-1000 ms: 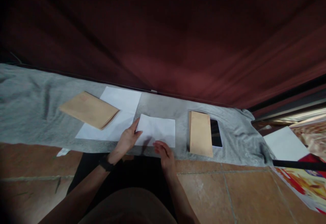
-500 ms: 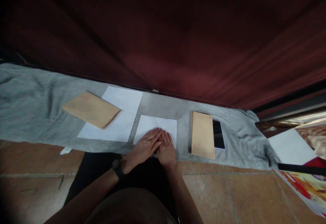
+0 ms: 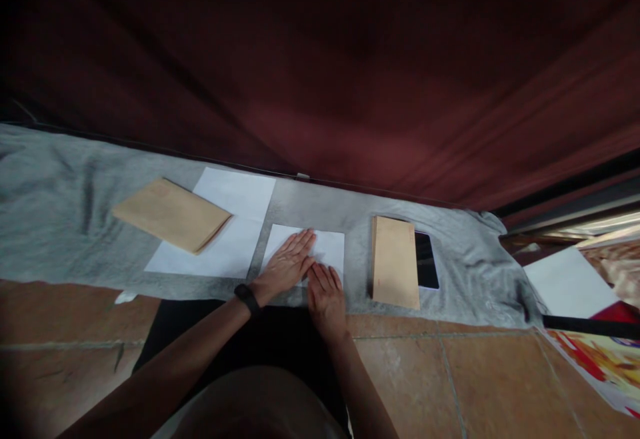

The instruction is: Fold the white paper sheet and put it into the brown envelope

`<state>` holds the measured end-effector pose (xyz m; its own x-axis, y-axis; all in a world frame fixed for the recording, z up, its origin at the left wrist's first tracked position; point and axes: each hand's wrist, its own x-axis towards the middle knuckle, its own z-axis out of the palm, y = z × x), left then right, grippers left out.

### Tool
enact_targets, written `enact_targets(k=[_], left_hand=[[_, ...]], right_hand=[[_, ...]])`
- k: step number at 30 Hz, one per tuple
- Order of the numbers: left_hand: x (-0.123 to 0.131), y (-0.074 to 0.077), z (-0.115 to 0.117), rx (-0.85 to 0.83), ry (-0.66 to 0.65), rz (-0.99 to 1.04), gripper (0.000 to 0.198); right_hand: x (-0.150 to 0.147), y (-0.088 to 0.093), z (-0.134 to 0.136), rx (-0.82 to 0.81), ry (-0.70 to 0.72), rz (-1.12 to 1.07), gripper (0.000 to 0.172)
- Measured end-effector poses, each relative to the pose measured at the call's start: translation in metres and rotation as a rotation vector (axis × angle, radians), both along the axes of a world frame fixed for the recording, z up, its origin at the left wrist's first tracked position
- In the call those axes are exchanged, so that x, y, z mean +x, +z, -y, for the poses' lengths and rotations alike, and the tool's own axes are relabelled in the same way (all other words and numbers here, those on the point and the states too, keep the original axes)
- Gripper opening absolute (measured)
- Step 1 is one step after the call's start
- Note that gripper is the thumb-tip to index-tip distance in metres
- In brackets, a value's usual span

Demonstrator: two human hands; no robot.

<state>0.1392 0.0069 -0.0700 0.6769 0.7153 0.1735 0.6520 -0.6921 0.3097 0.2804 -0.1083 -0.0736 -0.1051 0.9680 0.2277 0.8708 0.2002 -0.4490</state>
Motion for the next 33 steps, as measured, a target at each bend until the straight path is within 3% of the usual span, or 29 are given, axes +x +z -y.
enact_targets(k=[11,17,23,33], left_hand=[[0.002,0.002,0.0,0.028,0.111,-0.034,0.058],[-0.005,0.005,0.009,0.025,0.105,-0.048,0.056],[-0.016,0.006,0.019,0.021,0.088,-0.05,0.058],[-0.017,-0.001,0.029,0.046,0.172,-0.023,0.059]], right_hand=[[-0.001,0.004,-0.002,-0.002,-0.031,-0.115,0.045],[-0.007,0.006,-0.027,0.024,-0.146,-0.247,0.044],[-0.013,0.008,-0.058,-0.014,-0.041,-0.151,0.049],[-0.015,0.004,-0.073,-0.008,-0.064,0.098,0.05]])
